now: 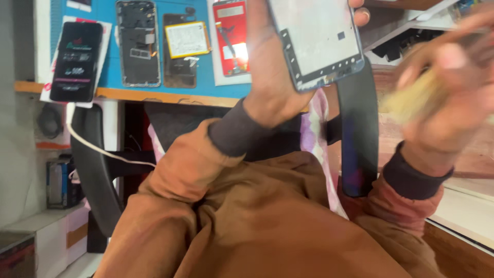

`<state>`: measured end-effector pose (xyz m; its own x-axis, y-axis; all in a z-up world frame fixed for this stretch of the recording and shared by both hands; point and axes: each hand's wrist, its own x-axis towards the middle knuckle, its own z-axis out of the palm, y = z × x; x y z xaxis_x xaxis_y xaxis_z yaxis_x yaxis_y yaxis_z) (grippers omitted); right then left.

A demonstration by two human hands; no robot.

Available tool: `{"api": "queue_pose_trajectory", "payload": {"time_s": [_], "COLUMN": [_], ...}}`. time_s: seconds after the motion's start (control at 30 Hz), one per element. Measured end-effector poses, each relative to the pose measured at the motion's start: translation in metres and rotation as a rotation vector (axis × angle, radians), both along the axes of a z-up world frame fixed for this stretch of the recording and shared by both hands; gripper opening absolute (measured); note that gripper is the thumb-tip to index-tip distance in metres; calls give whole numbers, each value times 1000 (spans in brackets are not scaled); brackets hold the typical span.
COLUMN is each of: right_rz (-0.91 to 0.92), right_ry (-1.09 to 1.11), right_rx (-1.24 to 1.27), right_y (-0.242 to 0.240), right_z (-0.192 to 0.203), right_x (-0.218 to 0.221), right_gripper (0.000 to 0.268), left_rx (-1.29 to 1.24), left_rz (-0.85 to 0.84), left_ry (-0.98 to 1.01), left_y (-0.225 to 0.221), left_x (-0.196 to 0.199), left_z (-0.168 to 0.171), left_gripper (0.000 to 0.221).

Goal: The person cleans the inside of a smartphone frame with a brush and then installs a battery into the frame. The person handles the frame and battery by hand.

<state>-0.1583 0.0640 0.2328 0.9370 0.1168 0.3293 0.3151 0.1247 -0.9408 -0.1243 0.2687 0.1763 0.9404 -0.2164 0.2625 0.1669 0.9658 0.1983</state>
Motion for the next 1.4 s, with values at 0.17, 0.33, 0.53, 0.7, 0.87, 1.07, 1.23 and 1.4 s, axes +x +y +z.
{"api": "queue_pose_trajectory", "payload": {"time_s": [0.17, 0.33, 0.53, 0.7, 0.87, 1.07, 1.23, 1.4], "right_rz": [178, 193, 90, 24, 62, 78, 63, 123], "right_ry": [253, 342, 292, 252, 205, 208, 224, 110], "right_rx": [117, 196, 247, 189, 162, 152, 163, 19], "right_y": [52, 72, 86, 95, 100, 106, 108, 100], "right_z": [-7, -6, 8, 11, 8, 7, 7, 4], "right_x": [-23, -43, -55, -61, -66, -72, -76, -63], "right_gripper": [21, 23, 23, 19, 22, 23, 21, 30], "left_rx": [16, 235, 648, 690, 741, 722, 730, 624], "left_rz": [129, 149, 300, 317, 353, 361, 336, 336], "left_ry": [-44, 59, 27, 78, 85, 73, 89, 60], "left_y": [29, 55, 67, 70, 73, 81, 85, 89], "left_x": [-52, -72, -114, -127, -133, -139, -142, -136], "left_z": [36, 57, 74, 76, 78, 75, 74, 76], "left_gripper": [86, 72, 86, 97, 100, 99, 100, 96]}}
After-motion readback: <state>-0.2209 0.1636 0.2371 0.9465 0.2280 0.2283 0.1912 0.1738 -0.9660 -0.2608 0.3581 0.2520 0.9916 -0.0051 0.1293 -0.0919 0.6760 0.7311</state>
